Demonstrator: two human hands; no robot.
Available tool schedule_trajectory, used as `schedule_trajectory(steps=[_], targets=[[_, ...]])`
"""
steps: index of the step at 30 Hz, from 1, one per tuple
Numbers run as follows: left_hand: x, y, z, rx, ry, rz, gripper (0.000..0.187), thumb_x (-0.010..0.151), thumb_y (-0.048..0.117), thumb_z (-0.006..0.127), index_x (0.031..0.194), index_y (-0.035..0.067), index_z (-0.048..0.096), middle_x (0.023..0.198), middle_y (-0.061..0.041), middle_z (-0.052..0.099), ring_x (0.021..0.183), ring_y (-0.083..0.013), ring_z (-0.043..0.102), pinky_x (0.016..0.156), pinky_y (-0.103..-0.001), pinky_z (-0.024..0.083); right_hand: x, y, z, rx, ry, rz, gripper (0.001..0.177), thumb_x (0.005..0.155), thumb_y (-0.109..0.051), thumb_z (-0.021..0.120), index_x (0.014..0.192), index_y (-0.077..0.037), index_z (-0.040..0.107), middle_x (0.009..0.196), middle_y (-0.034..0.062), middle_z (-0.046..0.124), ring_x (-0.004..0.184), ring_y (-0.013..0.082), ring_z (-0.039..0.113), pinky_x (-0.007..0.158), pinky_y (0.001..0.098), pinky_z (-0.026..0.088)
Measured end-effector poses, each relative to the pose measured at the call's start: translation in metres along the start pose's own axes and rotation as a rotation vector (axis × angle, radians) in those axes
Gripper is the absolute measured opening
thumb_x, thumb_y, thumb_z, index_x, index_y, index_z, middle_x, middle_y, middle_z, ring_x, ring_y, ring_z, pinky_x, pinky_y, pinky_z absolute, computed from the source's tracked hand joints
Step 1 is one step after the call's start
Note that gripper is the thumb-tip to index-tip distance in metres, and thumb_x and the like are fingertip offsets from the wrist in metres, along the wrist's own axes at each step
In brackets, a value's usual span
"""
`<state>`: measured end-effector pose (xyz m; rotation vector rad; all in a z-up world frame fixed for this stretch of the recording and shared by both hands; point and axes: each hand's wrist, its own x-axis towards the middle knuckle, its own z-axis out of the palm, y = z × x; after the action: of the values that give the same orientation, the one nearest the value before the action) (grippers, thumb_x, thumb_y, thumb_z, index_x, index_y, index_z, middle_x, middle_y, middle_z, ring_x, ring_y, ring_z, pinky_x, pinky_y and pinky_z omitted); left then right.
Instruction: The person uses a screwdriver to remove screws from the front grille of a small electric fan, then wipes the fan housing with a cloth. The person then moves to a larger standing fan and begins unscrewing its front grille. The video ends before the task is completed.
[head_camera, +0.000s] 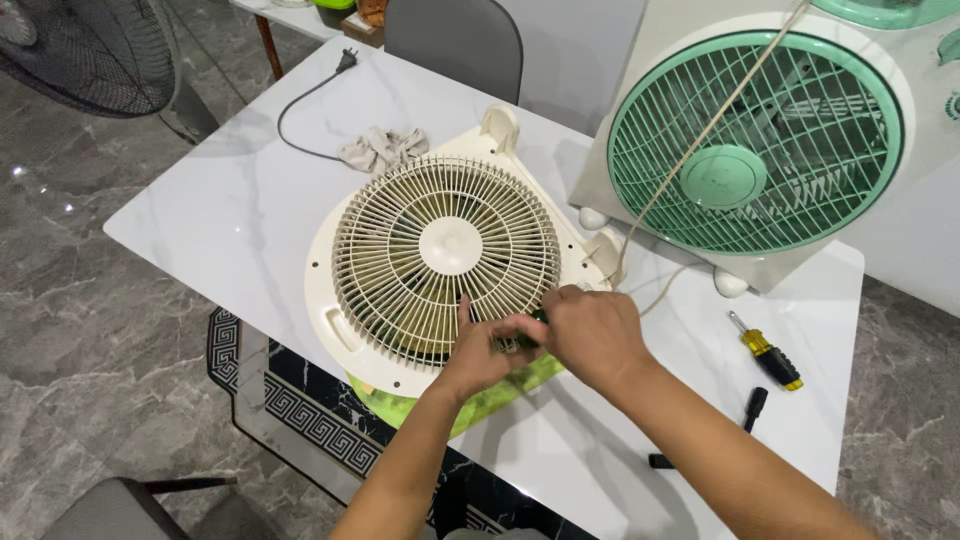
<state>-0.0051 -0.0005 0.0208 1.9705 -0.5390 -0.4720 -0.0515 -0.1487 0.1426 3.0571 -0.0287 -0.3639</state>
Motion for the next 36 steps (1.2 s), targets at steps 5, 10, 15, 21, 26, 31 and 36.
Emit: schedule_trajectory(steps=[5,10,15,21,26,31,36], targets=[[0.002,-0.005,0.001,0.022,0.014,0.050,0.034,0.075,0.034,0.082,0.105,0.019,0.079,0.095,-0.001,0.080,0.111,-0.0135,0.071,0.126,-0.050,-0.016,-0.011,0.015,0.002,0.354,0.305,-0.401,0.034,0.081,-0.022,0.067,0.111,-0.005,0.071,0.101,0.0165,0.069,0.082,0.0356,0.071,0.068,0.0448,0.057],[0.003,-0.009,0.003,0.019,-0.001,0.003,0.038,0.075,0.036,0.081,0.109,0.022,0.079,0.093,-0.002,0.081,0.110,-0.0125,0.072,0.128,-0.049,-0.015,-0.002,0.006,0.010,0.161,0.229,-0.173,0.039,0.096,-0.043,0.065,0.098,-0.005,0.067,0.096,0.0143,0.070,0.083,0.0347,0.072,0.074,0.0463,0.057],[0.003,-0.009,0.003,0.035,-0.004,-0.003,0.037,0.076,0.038,0.079,0.109,0.022,0.079,0.093,-0.002,0.082,0.109,-0.0117,0.074,0.131,-0.048,-0.014,-0.001,0.008,0.000,0.146,0.147,-0.035,0.057,0.090,-0.060,0.069,0.094,-0.003,0.067,0.094,0.0152,0.070,0.083,0.0357,0.071,0.074,0.0471,0.057],[0.003,-0.011,0.005,-0.016,0.005,0.048,0.042,0.076,0.035,0.078,0.115,0.019,0.076,0.095,-0.003,0.082,0.110,-0.0132,0.072,0.127,-0.051,-0.015,-0.007,0.012,0.010,0.358,0.341,-0.328,0.033,0.088,-0.033,0.065,0.097,-0.001,0.068,0.091,0.0178,0.069,0.073,0.0386,0.070,0.064,0.0488,0.056],[0.005,-0.014,0.005,0.061,0.016,0.049,0.040,0.077,0.037,0.079,0.111,0.015,0.078,0.098,-0.003,0.081,0.109,-0.0143,0.072,0.128,-0.051,-0.013,0.005,0.005,0.010,0.071,0.115,-0.031,0.046,0.101,-0.054,0.065,0.099,-0.008,0.069,0.102,0.0125,0.071,0.091,0.0317,0.073,0.080,0.0444,0.058],[0.007,-0.018,0.008,0.008,0.054,0.126,0.046,0.077,0.036,0.080,0.117,0.014,0.074,0.099,-0.004,0.081,0.112,-0.0152,0.071,0.125,-0.053,-0.014,-0.009,0.016,0.009,0.379,0.335,-0.392,0.038,0.083,-0.026,0.067,0.114,-0.004,0.069,0.106,0.0201,0.067,0.077,0.0367,0.071,0.064,0.0468,0.057],[0.005,-0.008,0.004,-0.004,-0.009,-0.015,0.043,0.076,0.037,0.077,0.116,0.018,0.077,0.091,-0.002,0.081,0.106,-0.0145,0.074,0.129,-0.050,-0.015,-0.002,0.005,0.008,0.200,0.211,-0.172,0.033,0.098,-0.037,0.066,0.101,-0.004,0.065,0.101,0.0147,0.069,0.083,0.0372,0.072,0.072,0.0480,0.056]])
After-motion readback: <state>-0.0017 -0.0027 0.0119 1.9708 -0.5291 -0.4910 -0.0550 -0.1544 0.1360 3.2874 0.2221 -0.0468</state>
